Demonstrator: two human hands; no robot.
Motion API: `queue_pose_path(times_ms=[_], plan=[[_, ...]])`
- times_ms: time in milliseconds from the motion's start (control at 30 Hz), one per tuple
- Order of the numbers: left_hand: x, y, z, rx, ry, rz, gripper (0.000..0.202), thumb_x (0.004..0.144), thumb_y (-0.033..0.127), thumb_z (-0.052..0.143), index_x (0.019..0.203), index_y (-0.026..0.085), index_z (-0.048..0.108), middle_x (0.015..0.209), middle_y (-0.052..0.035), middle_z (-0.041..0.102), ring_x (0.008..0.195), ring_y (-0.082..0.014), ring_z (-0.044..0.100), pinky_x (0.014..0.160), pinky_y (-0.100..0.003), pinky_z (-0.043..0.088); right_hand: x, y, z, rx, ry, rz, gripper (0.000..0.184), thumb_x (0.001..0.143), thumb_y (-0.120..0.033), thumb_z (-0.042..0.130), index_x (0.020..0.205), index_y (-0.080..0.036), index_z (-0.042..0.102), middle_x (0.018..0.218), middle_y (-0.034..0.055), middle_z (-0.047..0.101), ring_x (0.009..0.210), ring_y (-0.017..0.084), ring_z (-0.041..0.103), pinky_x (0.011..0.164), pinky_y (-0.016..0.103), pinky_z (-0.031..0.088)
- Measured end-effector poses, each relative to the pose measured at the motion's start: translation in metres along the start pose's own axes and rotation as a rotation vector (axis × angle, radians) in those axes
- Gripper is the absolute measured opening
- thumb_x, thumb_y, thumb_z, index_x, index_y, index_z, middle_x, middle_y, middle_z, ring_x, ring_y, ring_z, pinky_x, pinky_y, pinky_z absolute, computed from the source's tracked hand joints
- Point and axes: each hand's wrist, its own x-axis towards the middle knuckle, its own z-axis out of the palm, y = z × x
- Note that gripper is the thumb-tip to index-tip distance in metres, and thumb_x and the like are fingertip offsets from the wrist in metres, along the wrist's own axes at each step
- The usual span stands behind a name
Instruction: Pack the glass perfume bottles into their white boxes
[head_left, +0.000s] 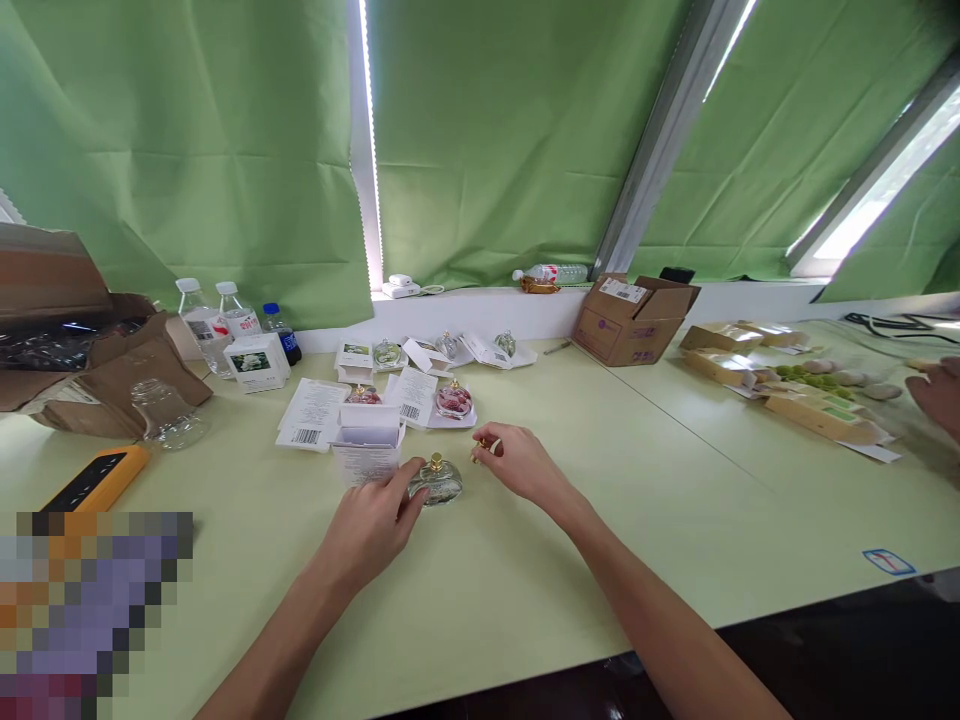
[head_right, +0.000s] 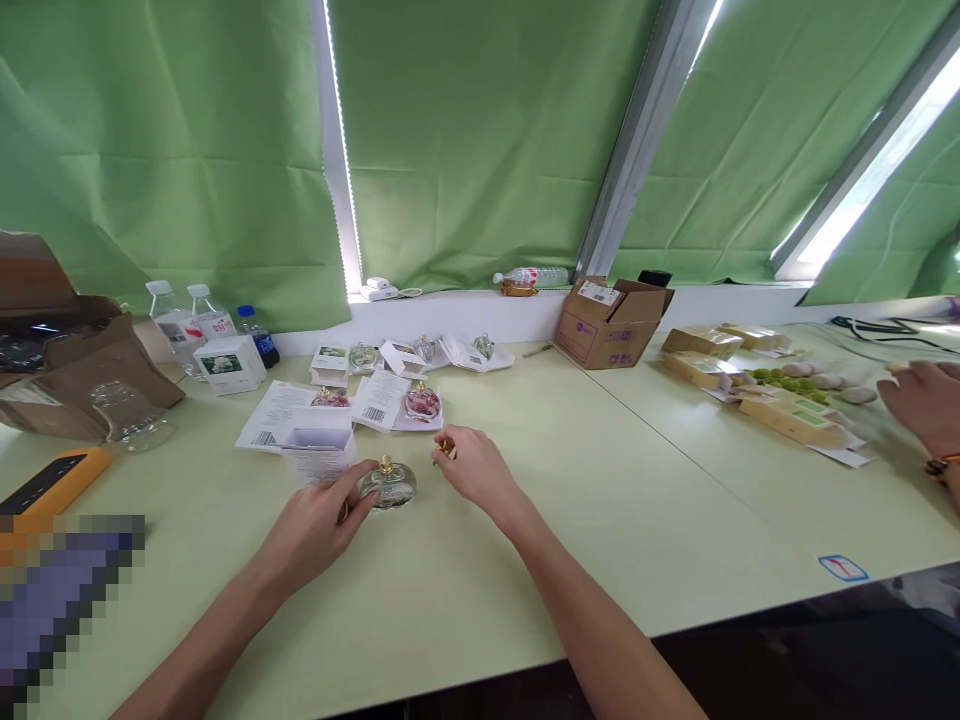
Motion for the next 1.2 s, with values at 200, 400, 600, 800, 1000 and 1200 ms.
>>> queue_pose_path(times_ms=[200, 400, 600, 800, 1000, 1200], plan=[[0.0, 0.0, 0.0, -0.014, -0.005, -0.001, 0.037, 0.096, 0.036, 0.033, 0.129, 0.026, 0.045, 0.08, 0.0005, 0.069, 0.057, -0.0148, 0.058, 0.052, -0.024, 0.032, -0.002, -0.015, -0.006, 0.178, 0.002, 0.009, 0.017, 0.085, -0.03, 0.054, 0.095, -0.021, 0.064, 0.079, 0.0022, 0.072, 0.068, 0.017, 0.065, 0.063, 0.028, 0.048], [0.0, -0.001, 0.001, -0.027, -0.009, -0.008, 0.036, 0.096, 0.035, 0.034, 0.13, 0.027, 0.044, 0.078, 0.0019, 0.069, 0.056, -0.0147, 0.057, 0.051, -0.024, 0.031, -0.005, -0.024, -0.008, 0.48, -0.074, -0.013, 0.019, 0.084, -0.035, 0.057, 0.094, -0.019, 0.063, 0.083, 0.0046, 0.072, 0.074, 0.018, 0.067, 0.065, 0.028, 0.051], [0.0, -0.002, 0.002, -0.017, -0.006, -0.005, 0.037, 0.095, 0.035, 0.034, 0.13, 0.027, 0.043, 0.081, 0.0013, 0.069, 0.057, -0.0146, 0.058, 0.052, -0.024, 0.03, -0.007, -0.029, -0.01, 0.526, -0.139, -0.055, 0.022, 0.081, -0.037, 0.063, 0.092, -0.018, 0.064, 0.087, 0.0049, 0.07, 0.077, 0.017, 0.064, 0.071, 0.031, 0.052], [0.0, -0.002, 0.002, -0.011, -0.006, -0.003, 0.036, 0.095, 0.035, 0.035, 0.13, 0.026, 0.043, 0.08, 0.0012, 0.069, 0.057, -0.0146, 0.058, 0.052, -0.024, 0.031, -0.008, -0.033, -0.012, 0.528, -0.15, -0.086, 0.021, 0.082, -0.034, 0.062, 0.094, -0.018, 0.064, 0.086, 0.004, 0.069, 0.075, 0.016, 0.061, 0.072, 0.032, 0.051], [0.0, -0.002, 0.001, -0.015, -0.01, 0.0, 0.037, 0.095, 0.035, 0.035, 0.13, 0.026, 0.043, 0.083, 0.0005, 0.07, 0.057, -0.0144, 0.058, 0.051, -0.024, 0.031, -0.008, -0.03, -0.008, 0.507, -0.14, -0.099, 0.021, 0.082, -0.033, 0.062, 0.098, -0.019, 0.064, 0.088, 0.0032, 0.068, 0.073, 0.015, 0.06, 0.074, 0.033, 0.052], [0.0, -0.003, 0.002, -0.019, -0.005, 0.004, 0.037, 0.095, 0.035, 0.036, 0.13, 0.026, 0.043, 0.084, 0.0009, 0.07, 0.057, -0.0145, 0.058, 0.052, -0.024, 0.031, -0.009, -0.032, -0.005, 0.552, -0.118, -0.115, 0.027, 0.08, -0.029, 0.065, 0.105, -0.02, 0.062, 0.099, 0.0051, 0.068, 0.088, 0.018, 0.064, 0.081, 0.034, 0.053]])
